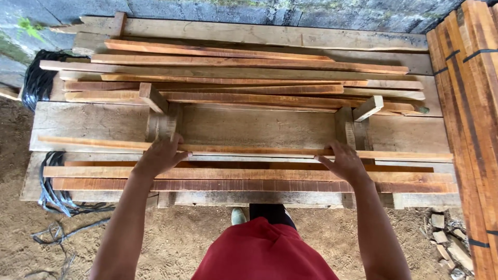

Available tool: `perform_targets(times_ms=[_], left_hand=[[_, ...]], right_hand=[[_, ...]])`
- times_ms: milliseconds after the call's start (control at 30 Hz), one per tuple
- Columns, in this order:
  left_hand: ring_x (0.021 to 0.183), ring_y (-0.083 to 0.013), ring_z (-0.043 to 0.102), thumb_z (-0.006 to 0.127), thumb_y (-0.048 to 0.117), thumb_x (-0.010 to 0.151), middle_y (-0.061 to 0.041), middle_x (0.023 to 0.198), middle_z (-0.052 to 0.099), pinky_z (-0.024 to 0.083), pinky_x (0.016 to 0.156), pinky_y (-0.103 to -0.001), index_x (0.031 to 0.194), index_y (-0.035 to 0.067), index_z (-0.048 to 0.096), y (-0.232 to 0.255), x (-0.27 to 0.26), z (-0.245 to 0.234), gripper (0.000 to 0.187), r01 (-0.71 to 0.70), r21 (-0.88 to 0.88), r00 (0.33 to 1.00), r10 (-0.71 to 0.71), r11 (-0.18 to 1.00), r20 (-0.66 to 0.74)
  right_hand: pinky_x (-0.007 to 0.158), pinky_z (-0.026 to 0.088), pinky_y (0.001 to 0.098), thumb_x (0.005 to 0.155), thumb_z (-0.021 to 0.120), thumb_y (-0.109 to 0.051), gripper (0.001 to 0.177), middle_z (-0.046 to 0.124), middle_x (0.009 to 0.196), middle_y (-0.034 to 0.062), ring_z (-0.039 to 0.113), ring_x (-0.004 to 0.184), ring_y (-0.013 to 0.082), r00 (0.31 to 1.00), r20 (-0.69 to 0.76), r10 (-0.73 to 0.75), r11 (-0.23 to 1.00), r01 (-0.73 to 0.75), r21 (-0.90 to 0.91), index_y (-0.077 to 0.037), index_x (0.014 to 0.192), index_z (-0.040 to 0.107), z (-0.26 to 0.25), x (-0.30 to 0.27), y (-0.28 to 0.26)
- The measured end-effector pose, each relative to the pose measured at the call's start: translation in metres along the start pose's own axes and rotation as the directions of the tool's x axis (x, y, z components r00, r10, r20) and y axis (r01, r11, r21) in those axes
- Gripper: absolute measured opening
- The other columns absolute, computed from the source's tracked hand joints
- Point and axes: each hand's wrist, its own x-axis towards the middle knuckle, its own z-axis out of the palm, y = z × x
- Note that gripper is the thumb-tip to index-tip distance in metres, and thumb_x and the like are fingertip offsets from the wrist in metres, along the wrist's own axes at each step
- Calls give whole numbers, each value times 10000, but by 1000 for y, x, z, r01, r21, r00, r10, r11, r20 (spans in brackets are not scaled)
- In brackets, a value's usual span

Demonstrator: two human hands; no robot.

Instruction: The recorder is inspecting and sorting through thin wooden slats on a rustic workbench.

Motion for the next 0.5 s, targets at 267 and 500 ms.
perform_targets(times_ms=[267, 500], left_hand=[[1243, -308, 581, 388, 471, 1046, -76, 1259, 628, 479, 1066, -472, 1291, 196, 608, 9, -30, 18, 429, -88, 58, 996, 89, 994, -14], [1183, -419, 649, 312, 575, 996, -161, 1195, 746, 506, 1026, -537, 1126, 163, 735, -9, -27, 19, 605, 131, -39, 983, -125, 991, 131]], right_hand=[[997, 540, 487, 967, 634, -435, 280, 721, 1147, 73, 689, 1151, 311, 999, -32, -34, 990, 38, 137, -229, 1143, 704, 37, -16, 20], [920, 556, 520, 938, 650, -450, 324, 739, 1050, 137, 717, 1039, 385, 994, -7, 107, 986, -105, 131, -169, 1013, 793, 25, -18, 21]])
